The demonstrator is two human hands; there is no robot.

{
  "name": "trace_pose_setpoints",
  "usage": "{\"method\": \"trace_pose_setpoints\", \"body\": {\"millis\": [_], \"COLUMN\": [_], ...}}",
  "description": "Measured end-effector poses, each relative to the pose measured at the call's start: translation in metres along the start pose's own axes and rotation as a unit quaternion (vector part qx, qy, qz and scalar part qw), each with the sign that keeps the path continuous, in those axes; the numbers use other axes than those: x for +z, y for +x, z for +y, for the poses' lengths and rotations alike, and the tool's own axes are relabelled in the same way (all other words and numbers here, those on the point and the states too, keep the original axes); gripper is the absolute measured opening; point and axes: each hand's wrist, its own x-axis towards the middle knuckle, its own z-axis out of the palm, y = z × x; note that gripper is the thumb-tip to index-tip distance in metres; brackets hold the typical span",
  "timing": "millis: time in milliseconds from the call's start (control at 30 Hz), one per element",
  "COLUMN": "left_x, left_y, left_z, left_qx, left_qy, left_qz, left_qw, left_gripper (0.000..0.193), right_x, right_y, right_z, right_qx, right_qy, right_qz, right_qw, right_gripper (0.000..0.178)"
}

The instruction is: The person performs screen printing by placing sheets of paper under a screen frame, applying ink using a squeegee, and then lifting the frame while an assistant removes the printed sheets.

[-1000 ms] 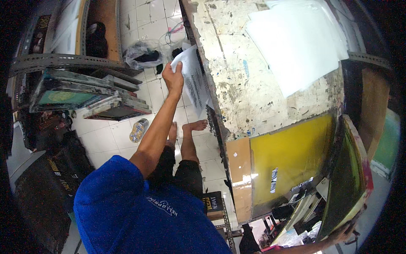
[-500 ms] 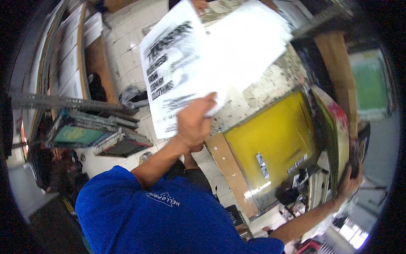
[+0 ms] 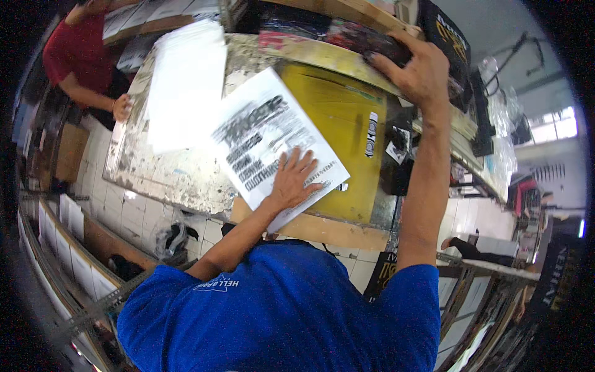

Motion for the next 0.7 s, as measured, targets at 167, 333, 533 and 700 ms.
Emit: {"method": "trace_pose_setpoints", "body": {"millis": [167, 333, 533, 700], "left_x": [0.038, 0.047, 0.05, 0.032], "left_y": [0.025, 0.087, 0.12, 0.115], "left_z": [-0.029, -0.023, -0.02, -0.011], "left_qx": [0.1, 0.225, 0.264, 0.255], "left_qy": [-0.008, -0.02, -0.083, -0.136], "left_qz": [-0.104, -0.234, -0.286, -0.083], "left_qw": [0.99, 0.946, 0.917, 0.954], "left_gripper": [0.072, 0.068, 0.06, 0.075], "right_x": [-0.003, -0.002, -0.005, -0.003], "right_y": [-0.001, -0.001, -0.001, -0.013], "right_z": [-0.003, 0.003, -0.007, -0.023], "right_qx": [0.022, 0.024, 0.028, 0.035], "right_qy": [0.0, 0.003, -0.005, 0.04], "right_qz": [-0.006, 0.014, -0.003, -0.014], "right_qw": [1.0, 1.0, 1.0, 0.998], "right_gripper": [0.052, 0.059, 0.055, 0.05]}}
